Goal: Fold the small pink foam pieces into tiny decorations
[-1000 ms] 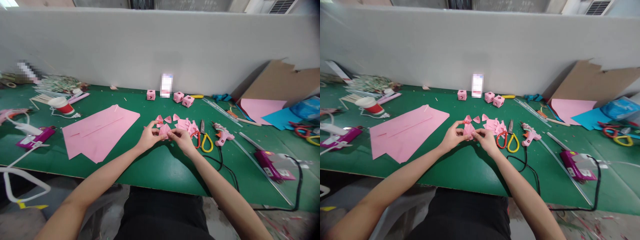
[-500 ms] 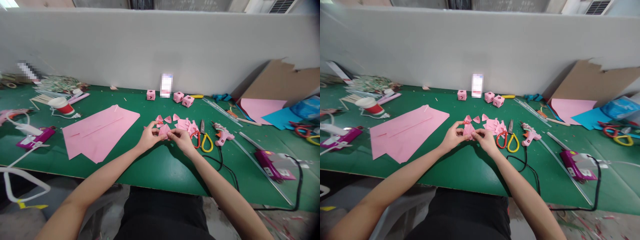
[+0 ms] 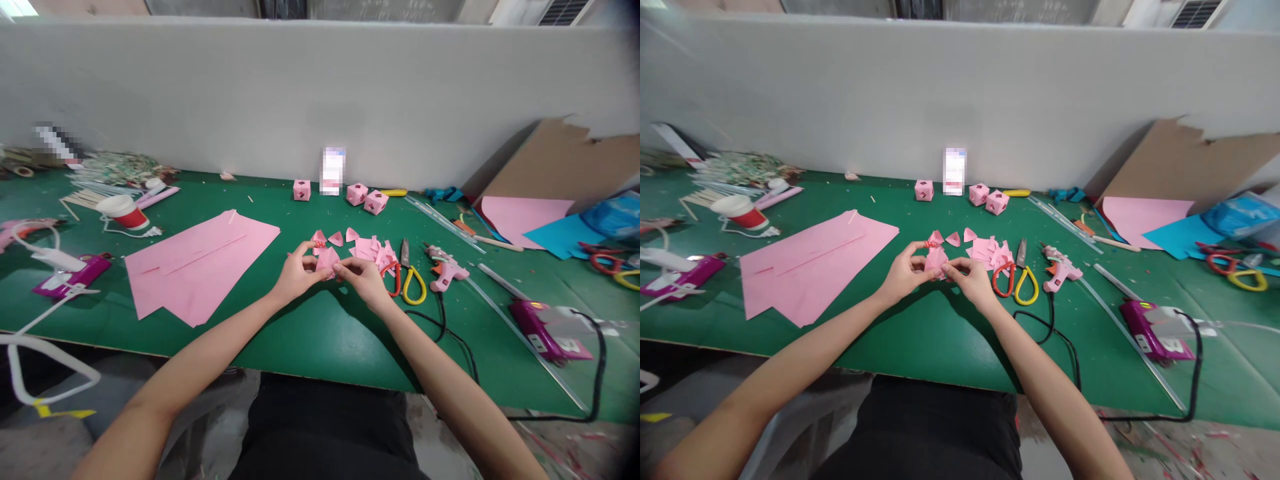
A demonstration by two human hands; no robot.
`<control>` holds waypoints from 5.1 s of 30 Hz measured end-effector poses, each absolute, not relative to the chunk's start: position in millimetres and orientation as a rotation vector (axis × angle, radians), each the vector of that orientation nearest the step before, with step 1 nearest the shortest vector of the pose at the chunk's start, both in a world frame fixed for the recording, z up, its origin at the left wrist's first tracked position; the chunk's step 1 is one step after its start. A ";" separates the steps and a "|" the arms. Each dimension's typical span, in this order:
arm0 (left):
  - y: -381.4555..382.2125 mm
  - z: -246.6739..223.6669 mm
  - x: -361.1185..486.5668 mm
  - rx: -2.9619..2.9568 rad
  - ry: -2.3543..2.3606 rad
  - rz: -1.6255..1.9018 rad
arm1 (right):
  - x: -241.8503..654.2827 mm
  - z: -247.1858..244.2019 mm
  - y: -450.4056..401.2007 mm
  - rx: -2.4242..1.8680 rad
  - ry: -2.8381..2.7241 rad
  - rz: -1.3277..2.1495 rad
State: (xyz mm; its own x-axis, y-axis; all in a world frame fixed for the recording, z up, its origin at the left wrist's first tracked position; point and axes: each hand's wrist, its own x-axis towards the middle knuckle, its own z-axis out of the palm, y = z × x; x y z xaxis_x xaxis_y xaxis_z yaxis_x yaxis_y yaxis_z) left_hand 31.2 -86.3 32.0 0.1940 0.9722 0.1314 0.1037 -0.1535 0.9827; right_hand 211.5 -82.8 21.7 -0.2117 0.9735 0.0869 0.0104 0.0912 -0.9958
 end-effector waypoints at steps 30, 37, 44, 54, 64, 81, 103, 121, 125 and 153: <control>-84.4 32.0 31.4 1.340 1.025 1.102 | 211.9 27.0 -83.2 -1.069 -1.525 1.250; -84.7 32.0 33.1 1.302 1.026 1.103 | 211.0 23.9 -82.0 -1.118 -1.558 1.112; -83.1 33.6 32.0 1.239 1.017 1.139 | 213.2 19.8 -81.2 -1.084 -1.619 1.220; -82.3 36.0 31.5 1.188 1.013 1.150 | 212.4 19.3 -86.2 -1.103 -1.714 1.027; -81.0 35.9 29.4 1.182 0.998 1.153 | 210.8 25.6 -90.4 -1.096 -1.662 1.139; -80.3 33.3 27.9 1.203 0.954 1.147 | 210.7 30.9 -89.6 -1.017 -1.552 1.292; -81.3 34.9 33.5 1.144 0.958 1.142 | 212.6 19.0 -86.3 -1.055 -1.708 1.148; -76.8 28.6 28.5 1.156 0.964 1.188 | 212.4 24.5 -88.5 -1.066 -1.652 1.280; -78.2 31.9 28.8 1.154 0.958 1.187 | 211.3 24.6 -88.9 -1.037 -1.617 1.322; -80.4 33.5 30.3 1.221 0.971 1.122 | 211.8 21.5 -88.0 -1.050 -1.579 1.422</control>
